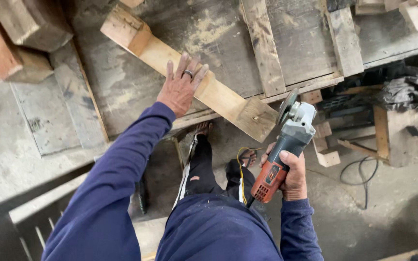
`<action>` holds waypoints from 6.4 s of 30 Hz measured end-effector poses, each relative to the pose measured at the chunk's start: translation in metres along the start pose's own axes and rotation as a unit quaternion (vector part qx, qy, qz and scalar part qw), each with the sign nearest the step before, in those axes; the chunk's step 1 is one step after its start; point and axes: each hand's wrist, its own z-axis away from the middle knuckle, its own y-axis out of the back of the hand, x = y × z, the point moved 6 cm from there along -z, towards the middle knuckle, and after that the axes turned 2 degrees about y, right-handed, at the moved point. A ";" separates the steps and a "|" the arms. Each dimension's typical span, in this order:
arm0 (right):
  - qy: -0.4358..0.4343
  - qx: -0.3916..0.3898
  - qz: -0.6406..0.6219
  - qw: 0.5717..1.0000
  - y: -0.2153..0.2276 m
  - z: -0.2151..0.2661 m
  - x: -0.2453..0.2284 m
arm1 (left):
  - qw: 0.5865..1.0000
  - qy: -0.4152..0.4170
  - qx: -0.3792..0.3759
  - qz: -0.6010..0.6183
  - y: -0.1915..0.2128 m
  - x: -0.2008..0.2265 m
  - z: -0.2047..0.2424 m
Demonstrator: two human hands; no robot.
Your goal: The person uses an angle grinder with a sanding disc to smooth the edges and surfaces of a wooden pallet slat. They hold the slat with one hand and operate the tool with the other, moving along the length of the wood and flipping it to treat different sides.
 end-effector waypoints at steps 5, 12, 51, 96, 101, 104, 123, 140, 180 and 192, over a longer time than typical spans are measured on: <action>0.001 0.010 -0.010 1.000 -0.044 -0.016 0.015 | 0.953 -0.172 -0.179 0.176 -0.032 -0.026 -0.039; 0.049 0.042 -0.051 0.997 -0.078 -0.019 0.005 | 0.969 -0.139 -0.139 0.152 -0.022 -0.028 -0.036; 0.071 0.177 -0.079 0.978 0.067 0.064 0.004 | 0.844 -0.446 -0.232 0.184 0.029 0.183 -0.009; 0.008 0.161 -0.266 0.950 0.052 0.057 0.108 | 0.851 0.010 -0.110 0.514 -0.013 0.230 -0.125; 0.000 0.201 -0.257 0.945 0.057 0.052 0.102 | 0.862 -0.007 -0.100 0.496 -0.010 0.229 -0.123; 0.005 0.195 -0.242 0.950 0.055 0.054 0.102 | 0.862 -0.006 -0.097 0.498 -0.013 0.226 -0.119; -0.018 0.177 -0.259 0.949 0.037 0.030 0.097 | 0.889 0.041 -0.126 0.439 -0.031 0.195 -0.125; -0.002 0.176 -0.239 0.955 0.047 0.023 0.106 | 0.901 0.016 -0.110 0.420 -0.030 0.198 -0.129; 0.029 0.147 -0.265 0.952 0.017 0.038 0.119 | 0.901 0.017 -0.103 0.422 -0.037 0.192 -0.120; -0.003 0.185 -0.281 0.942 0.035 0.022 0.137 | 0.897 0.042 -0.114 0.425 -0.039 0.195 -0.130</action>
